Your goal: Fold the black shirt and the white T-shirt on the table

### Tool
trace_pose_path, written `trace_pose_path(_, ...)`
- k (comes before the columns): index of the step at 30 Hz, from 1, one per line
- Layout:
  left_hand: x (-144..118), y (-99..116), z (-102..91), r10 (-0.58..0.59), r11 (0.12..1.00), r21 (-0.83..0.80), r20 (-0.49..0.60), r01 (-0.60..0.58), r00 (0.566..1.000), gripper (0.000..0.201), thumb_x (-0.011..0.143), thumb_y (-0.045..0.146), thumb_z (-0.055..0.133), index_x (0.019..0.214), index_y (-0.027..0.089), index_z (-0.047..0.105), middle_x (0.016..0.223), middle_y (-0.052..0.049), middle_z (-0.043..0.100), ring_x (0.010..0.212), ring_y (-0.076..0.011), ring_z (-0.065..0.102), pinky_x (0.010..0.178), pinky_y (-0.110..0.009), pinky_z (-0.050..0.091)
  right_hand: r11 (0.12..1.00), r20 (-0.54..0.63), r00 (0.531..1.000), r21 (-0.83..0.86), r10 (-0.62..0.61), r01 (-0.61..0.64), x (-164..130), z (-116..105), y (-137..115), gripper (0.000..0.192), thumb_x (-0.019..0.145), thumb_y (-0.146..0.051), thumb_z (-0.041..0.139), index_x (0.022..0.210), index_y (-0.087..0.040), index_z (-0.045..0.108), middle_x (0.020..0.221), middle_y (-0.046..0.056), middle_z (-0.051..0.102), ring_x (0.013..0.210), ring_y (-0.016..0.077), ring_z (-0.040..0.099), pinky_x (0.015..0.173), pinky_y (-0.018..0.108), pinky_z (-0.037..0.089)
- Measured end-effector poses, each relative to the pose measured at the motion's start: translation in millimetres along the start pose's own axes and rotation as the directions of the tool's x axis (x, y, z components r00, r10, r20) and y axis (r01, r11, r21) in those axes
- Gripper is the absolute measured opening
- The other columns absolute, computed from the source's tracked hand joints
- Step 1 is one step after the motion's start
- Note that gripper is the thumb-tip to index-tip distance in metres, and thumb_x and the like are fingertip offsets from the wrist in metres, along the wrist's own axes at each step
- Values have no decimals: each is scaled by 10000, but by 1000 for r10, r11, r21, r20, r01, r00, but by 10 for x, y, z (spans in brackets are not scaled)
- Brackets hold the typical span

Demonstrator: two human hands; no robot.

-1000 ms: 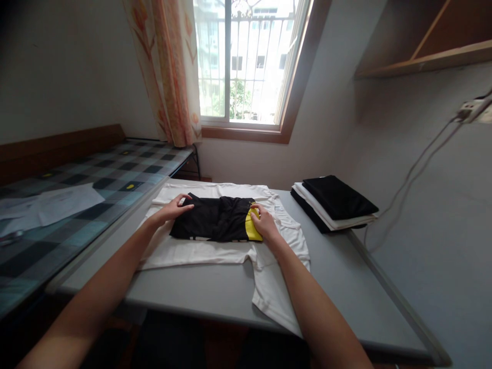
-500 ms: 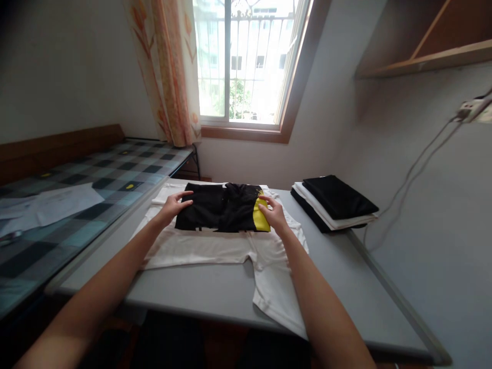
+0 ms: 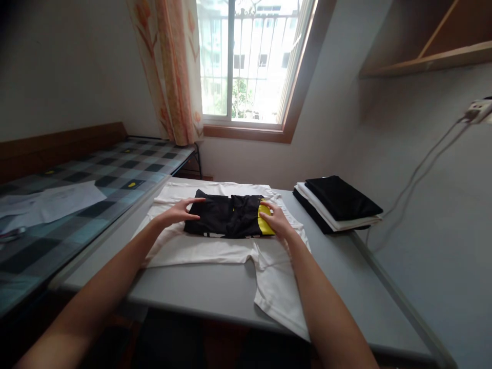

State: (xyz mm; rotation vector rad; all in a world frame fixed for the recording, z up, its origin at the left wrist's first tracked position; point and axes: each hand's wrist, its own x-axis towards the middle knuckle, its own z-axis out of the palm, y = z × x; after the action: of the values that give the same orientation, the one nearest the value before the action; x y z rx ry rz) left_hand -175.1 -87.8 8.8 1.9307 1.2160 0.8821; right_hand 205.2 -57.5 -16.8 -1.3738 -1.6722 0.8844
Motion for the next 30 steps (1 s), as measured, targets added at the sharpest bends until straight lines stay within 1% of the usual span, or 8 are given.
trace_pose_path(4, 6, 86, 8, 10, 979, -203, 17, -6, 1000, 841, 697, 384, 799, 1445, 186, 469, 1284, -105, 627, 1042, -262, 628, 832, -335, 539, 982, 19, 1000, 188, 10, -14, -25, -135, -62, 626, 745, -375, 721, 1333, -202, 593, 1145, 84, 692, 819, 192, 684, 689, 288, 580)
trace_pose_path(7, 16, 6, 66, 18, 993, -119, 16, -16, 1000, 782, 666, 377, 817, 1377, 192, 549, 1276, -102, 624, 1099, -278, 596, 891, -360, 518, 978, 53, 996, 191, 72, -81, -30, -221, -25, 614, 734, -323, 730, 1322, -200, 603, 1108, 83, 706, 832, 197, 683, 691, 286, 577)
trace_pose_path(10, 23, -105, 164, 18, 998, 62, 41, -20, 999, 685, 649, 358, 821, 1285, 192, 625, 1223, -100, 619, 1114, -283, 573, 959, -401, 488, 993, 82, 990, 12, 113, -114, -12, -246, 77, 519, 732, -276, 727, 1239, -189, 661, 1046, 98, 712, 836, 203, 672, 698, 294, 568)
trace_pose_path(12, 16, -108, 244, 29, 981, 193, -21, -25, 999, 648, 641, 332, 828, 1247, 188, 647, 1204, -101, 584, 1119, -284, 558, 1008, -429, 462, 990, 54, 996, -127, 64, -57, 5, -228, 134, 453, 737, -272, 719, 1181, -190, 691, 1018, 101, 697, 877, 215, 658, 745, 322, 562)
trace_pose_path(15, -9, 28, 392, 148, 924, 378, -218, -57, 965, 535, 670, 332, 820, 1168, 197, 675, 1189, -96, 525, 1159, -280, 519, 1082, -454, 402, 934, -109, 989, -353, -102, 57, 11, -139, 130, 389, 713, -291, 735, 1089, -192, 723, 1107, 118, 622, 1037, 272, 601, 877, 427, 526)
trace_pose_path(18, -45, 229, 578, 314, 871, 441, -168, -214, 934, 356, 769, 368, 750, 1086, 214, 695, 1098, -81, 544, 1077, -239, 547, 1014, -410, 451, 849, -197, 935, -503, -296, 162, -28, 42, -1, 326, 753, -322, 714, 1052, -192, 722, 1168, 134, 542, 1106, 298, 553, 955, 486, 473)
trace_pose_path(23, -119, 398, 868, 413, 742, 549, 79, -386, 907, 290, 776, 302, 710, 1054, 220, 713, 1001, -58, 607, 903, -209, 581, 873, -372, 484, 779, 60, 888, -457, -456, 430, -159, 439, -266, 200, 865, -283, 597, 1013, -229, 721, 1046, 85, 569, 941, 222, 596, 883, 387, 491)
trace_pose_path(30, -125, 336, 1059, 391, 731, 600, 23, -326, 920, 184, 858, 206, 617, 1003, 198, 730, 952, -60, 633, 884, -200, 595, 821, -333, 498, 826, 169, 905, -370, -390, 425, -222, 633, -249, 189, 862, -214, 607, 1016, -208, 717, 996, 66, 605, 854, 182, 602, 815, 325, 489)
